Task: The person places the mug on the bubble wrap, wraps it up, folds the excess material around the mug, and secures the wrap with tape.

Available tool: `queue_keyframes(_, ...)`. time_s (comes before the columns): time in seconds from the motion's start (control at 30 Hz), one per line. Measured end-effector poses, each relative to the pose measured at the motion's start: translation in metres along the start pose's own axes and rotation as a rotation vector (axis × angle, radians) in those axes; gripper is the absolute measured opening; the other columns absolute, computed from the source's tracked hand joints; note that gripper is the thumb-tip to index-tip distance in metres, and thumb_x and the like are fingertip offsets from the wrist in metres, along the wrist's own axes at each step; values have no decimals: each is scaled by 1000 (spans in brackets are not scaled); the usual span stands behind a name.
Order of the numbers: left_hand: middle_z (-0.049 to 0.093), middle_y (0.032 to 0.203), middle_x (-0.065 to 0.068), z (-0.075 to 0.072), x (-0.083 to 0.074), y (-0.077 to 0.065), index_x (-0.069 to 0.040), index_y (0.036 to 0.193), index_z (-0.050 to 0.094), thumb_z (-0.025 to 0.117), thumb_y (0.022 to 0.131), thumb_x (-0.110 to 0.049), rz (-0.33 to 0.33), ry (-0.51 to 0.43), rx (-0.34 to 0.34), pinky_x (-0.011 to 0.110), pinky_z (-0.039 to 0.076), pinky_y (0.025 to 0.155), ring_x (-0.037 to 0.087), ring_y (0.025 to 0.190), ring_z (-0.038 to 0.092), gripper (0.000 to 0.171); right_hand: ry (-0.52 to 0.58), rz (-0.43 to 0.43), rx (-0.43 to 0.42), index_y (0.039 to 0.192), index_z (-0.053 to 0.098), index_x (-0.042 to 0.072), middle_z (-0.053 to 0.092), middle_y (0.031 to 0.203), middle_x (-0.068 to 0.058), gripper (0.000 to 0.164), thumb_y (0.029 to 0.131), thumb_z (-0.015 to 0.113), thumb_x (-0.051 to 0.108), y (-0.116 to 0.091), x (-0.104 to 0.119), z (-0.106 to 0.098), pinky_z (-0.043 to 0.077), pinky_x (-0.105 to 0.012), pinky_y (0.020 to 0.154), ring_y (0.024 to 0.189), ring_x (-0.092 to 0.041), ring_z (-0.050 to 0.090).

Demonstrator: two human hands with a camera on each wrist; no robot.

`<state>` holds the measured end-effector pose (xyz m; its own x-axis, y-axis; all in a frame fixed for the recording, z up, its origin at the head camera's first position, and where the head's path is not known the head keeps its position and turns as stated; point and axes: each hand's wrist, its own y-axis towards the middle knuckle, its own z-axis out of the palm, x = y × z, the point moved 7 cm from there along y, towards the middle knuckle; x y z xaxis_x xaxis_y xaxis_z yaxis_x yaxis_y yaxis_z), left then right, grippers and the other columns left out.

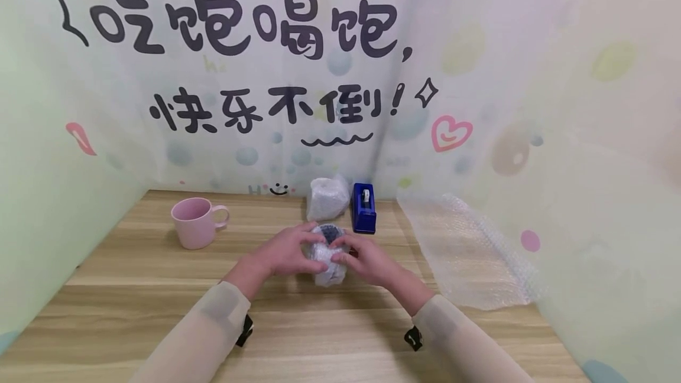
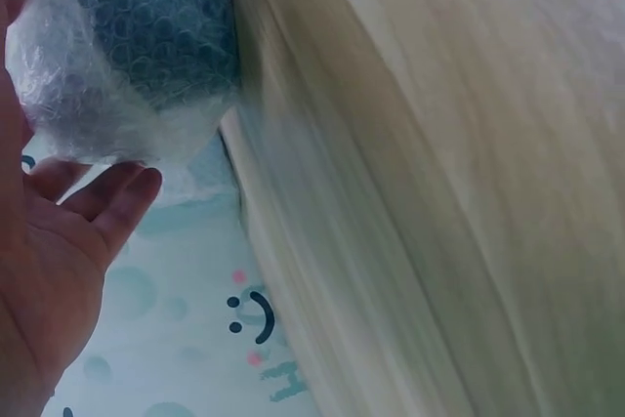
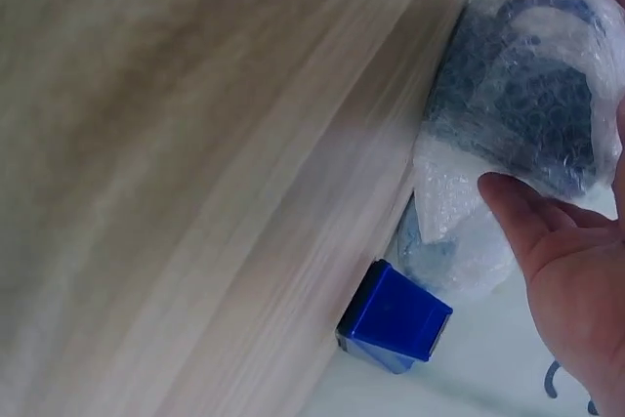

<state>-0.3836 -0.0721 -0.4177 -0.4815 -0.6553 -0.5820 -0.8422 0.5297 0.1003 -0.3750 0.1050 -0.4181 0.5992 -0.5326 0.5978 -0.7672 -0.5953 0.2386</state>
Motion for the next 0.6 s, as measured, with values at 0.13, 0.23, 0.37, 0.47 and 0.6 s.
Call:
queue_keyframes(0.13,42,174,19,1,0,1,-15,143,73,89,88,-51,4,16,-9,61,40,129,47,159,43,67,39,20,33,127,75,11,74,135,-12,25,108,71,27,2,-9,-8,62,-38,100,122,-26,70)
queue_keyframes(0.23,42,174,19,1,0,2,-15,143,73,90,87,-49,1,14,-12,60,40,129,46,158,44,68,50,79,-27,130,77,9,77,130,-13,28,110,68,27,10,-22,-27,62,-39,98,115,-25,72)
queue_keyframes(0.37,40,175,21,0,0,1,-13,143,73,91,86,-47,-8,14,-15,60,39,130,48,158,43,69,-30,256,-233,129,77,6,80,120,-16,34,113,61,32,22,-52,-67,61,-46,96,106,-28,74)
queue_keyframes(0.47,38,175,22,1,0,0,-13,144,73,91,86,-48,-20,6,-13,60,37,130,49,159,41,70,-89,411,-297,132,74,4,78,122,-19,40,114,57,35,29,-80,-86,58,-52,100,109,-33,72)
queue_keyframes(0.6,37,176,22,2,0,0,-13,145,72,91,87,-48,-29,-14,-13,60,36,131,49,160,40,70,-87,542,-272,133,72,1,76,128,-18,43,114,57,36,38,-112,-89,57,-50,102,112,-32,69)
